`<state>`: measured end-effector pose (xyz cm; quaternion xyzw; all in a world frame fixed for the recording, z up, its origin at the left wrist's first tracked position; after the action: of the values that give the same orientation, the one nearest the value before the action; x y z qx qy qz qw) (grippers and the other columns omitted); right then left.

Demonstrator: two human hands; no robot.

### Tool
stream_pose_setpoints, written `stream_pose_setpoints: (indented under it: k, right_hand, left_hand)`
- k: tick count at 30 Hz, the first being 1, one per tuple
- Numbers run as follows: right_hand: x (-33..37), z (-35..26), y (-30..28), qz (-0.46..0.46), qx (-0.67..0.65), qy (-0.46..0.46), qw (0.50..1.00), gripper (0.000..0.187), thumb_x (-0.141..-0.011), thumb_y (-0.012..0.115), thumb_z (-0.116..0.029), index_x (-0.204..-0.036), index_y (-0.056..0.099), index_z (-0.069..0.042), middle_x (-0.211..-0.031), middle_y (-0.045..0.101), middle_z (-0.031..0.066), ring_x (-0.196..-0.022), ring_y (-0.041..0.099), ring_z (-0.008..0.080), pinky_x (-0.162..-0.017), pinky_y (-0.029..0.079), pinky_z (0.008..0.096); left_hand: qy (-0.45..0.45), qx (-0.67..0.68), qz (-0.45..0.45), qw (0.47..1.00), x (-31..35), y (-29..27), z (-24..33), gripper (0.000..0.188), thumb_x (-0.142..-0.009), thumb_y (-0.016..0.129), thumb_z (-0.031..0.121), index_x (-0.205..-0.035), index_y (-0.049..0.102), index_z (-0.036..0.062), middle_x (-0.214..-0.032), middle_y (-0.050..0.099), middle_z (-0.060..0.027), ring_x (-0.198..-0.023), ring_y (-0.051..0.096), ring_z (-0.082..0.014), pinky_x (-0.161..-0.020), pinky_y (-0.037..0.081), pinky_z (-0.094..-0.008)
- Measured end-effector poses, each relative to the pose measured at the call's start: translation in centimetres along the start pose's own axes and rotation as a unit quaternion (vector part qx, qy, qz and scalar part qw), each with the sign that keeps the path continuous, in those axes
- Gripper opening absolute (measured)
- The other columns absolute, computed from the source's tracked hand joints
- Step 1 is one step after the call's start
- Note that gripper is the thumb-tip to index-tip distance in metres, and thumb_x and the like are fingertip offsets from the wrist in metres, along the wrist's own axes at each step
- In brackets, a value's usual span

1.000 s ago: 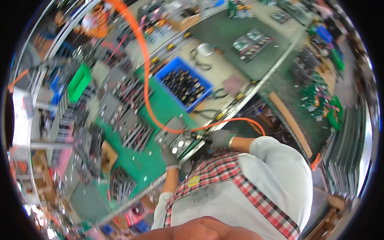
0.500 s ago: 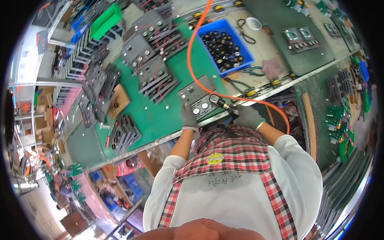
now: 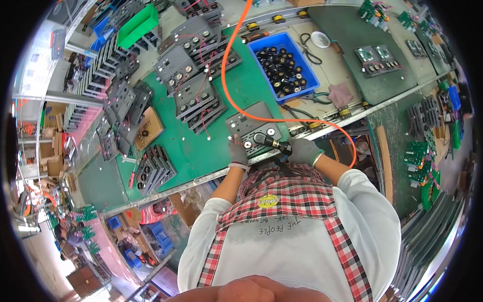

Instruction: Manually assembling and testing electronic circuit boards and control panels using power tools.

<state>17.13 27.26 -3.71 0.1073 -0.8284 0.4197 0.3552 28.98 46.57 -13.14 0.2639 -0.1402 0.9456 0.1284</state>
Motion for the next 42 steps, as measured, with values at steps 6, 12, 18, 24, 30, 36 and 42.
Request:
stream_pose_setpoints:
  k: [6, 12, 18, 24, 30, 36, 42]
  right_hand:
    - [-0.2, -1.5, 0.4, -0.016, -0.007, -0.005, 1.0, 0.058, -0.058, 0.066, -0.027, -0.111, 0.05, -0.01, -0.092, 0.06, 0.0159, -0.087, 0.058, 0.0316, -0.076, 0.046, 0.0379]
    - [-0.6, -0.7, 1.2, 0.03, -0.048, -0.024, 0.998, 0.057, -0.057, 0.068, -0.026, -0.109, 0.052, -0.007, -0.091, 0.06, 0.0175, -0.084, 0.058, 0.0318, -0.075, 0.046, 0.0368]
    - [0.3, -3.0, 0.2, 0.004, -0.012, -0.031, 0.999, 0.052, -0.06, 0.065, -0.026, -0.107, 0.05, -0.009, -0.089, 0.06, 0.018, -0.086, 0.058, 0.0337, -0.075, 0.046, 0.0402]
    - [-0.6, -4.6, 1.2, -0.01, 0.053, -0.044, 0.998, 0.047, -0.065, 0.066, -0.029, -0.102, 0.049, -0.007, -0.089, 0.06, 0.0195, -0.086, 0.057, 0.0345, -0.074, 0.046, 0.0408]
    - [-1.6, -2.6, 1.8, 0.025, 0.075, -0.071, 0.994, 0.058, -0.066, 0.066, -0.047, -0.106, 0.052, -0.007, -0.084, 0.061, 0.017, -0.078, 0.06, 0.0325, -0.069, 0.047, 0.0383]
    - [-1.5, -3.8, 1.3, -0.033, 0.059, -0.029, 0.997, 0.058, -0.063, 0.067, -0.029, -0.113, 0.047, -0.009, -0.095, 0.06, 0.0163, -0.091, 0.057, 0.0322, -0.079, 0.046, 0.0388]
    - [-1.5, -3.3, 1.8, -0.015, 0.049, -0.028, 0.998, 0.056, -0.06, 0.067, -0.028, -0.11, 0.05, -0.009, -0.093, 0.06, 0.0163, -0.087, 0.058, 0.0328, -0.077, 0.046, 0.0394]
  left_hand:
    - [0.263, -0.71, 0.044, 0.651, -3.9, -0.3, -7.5, 0.035, -0.086, 0.036, 0.009, -0.12, 0.04, -0.0004, -0.107, 0.051, -0.0166, -0.089, 0.051, -0.0283, -0.072, 0.041, -0.0307]
    - [0.158, -0.092, 0.126, 0.975, -2.2, 0.4, -4.1, 0.037, -0.088, 0.042, 0.031, -0.092, 0.053, -0.004, -0.083, 0.057, -0.0253, -0.079, 0.053, -0.0415, -0.067, 0.04, -0.0449]
    - [0.143, -0.142, 0.09, 0.975, -1.6, 0.0, -2.3, 0.034, -0.088, 0.043, 0.03, -0.088, 0.052, -0.0023, -0.076, 0.055, -0.0124, -0.065, 0.054, -0.0274, -0.06, 0.042, -0.0373]
    - [0.127, 0.049, 0.11, 0.985, -1.6, 0.5, -3.1, 0.041, -0.087, 0.041, 0.036, -0.093, 0.053, -0.0025, -0.083, 0.056, -0.0239, -0.077, 0.053, -0.0392, -0.068, 0.04, -0.0418]
    - [0.119, 0.034, 0.089, 0.988, -1.1, 0.4, -2.4, 0.041, -0.087, 0.04, 0.037, -0.097, 0.054, -0.0006, -0.085, 0.057, -0.0237, -0.08, 0.053, -0.0398, -0.069, 0.041, -0.0416]
    - [0.102, 0.015, 0.103, 0.989, -1.3, 0.7, -2.3, 0.04, -0.087, 0.039, 0.037, -0.1, 0.053, 0.0013, -0.086, 0.057, -0.0234, -0.082, 0.053, -0.0411, -0.071, 0.041, -0.0429]
    - [0.144, -0.031, 0.124, 0.981, -1.6, 1.0, -2.8, 0.04, -0.087, 0.041, 0.036, -0.1, 0.054, 0.0015, -0.089, 0.057, -0.0225, -0.083, 0.054, -0.0381, -0.072, 0.042, -0.039]
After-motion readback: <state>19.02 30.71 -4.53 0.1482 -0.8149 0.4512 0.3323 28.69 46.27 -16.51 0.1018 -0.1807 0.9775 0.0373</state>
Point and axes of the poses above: each hand's wrist, its own x-axis away from the middle knuckle, its own y-axis out of the palm, z = x × y, the point moved 1 cm from there along -x, towards the middle knuckle
